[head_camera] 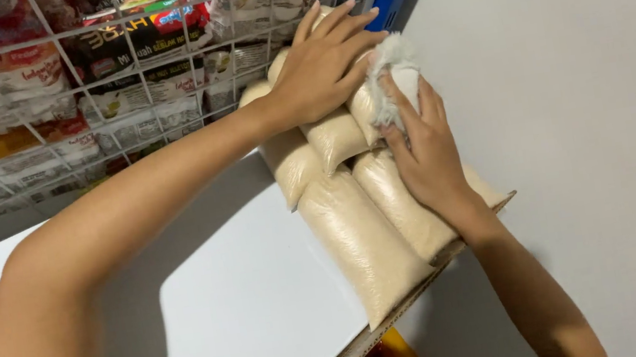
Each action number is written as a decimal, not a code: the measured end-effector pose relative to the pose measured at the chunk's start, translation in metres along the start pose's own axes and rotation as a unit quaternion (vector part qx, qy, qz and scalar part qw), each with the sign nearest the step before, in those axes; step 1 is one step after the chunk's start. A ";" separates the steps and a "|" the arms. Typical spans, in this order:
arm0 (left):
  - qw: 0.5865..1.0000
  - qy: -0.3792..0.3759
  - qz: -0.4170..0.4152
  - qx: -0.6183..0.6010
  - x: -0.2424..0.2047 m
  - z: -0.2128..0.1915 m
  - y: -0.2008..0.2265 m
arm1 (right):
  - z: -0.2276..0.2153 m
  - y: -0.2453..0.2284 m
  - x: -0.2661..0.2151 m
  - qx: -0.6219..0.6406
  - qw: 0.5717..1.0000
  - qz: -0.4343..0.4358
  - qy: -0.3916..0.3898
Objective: Cleaning and stacking plastic bags filled with rice using a cloth in a storage area.
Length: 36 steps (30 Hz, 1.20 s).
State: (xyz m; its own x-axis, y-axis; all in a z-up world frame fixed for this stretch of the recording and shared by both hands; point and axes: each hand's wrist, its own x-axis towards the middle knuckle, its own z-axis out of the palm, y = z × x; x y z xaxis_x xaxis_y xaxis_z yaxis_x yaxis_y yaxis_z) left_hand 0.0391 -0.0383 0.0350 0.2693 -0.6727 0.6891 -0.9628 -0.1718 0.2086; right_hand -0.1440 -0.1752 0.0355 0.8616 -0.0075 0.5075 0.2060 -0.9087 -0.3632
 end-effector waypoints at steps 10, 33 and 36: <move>0.994 0.097 0.038 -0.021 -0.053 -0.031 0.003 | -0.028 0.007 0.022 0.151 0.983 0.090 -0.060; 0.971 -0.106 0.130 0.171 -0.119 -0.031 -0.040 | -0.008 0.031 0.089 0.339 0.887 0.247 -0.192; 0.962 -0.094 0.154 0.203 -0.115 -0.035 -0.037 | -0.010 0.031 0.086 0.350 0.886 0.237 -0.192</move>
State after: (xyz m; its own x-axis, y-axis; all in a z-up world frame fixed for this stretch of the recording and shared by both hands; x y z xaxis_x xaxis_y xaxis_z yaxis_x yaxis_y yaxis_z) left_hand 0.0450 0.0702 -0.0279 -0.0025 -0.8487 0.5289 -0.9362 -0.1839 -0.2995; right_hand -0.0681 -0.2083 0.0756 0.9949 -0.0548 -0.0849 -0.0990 -0.3596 -0.9278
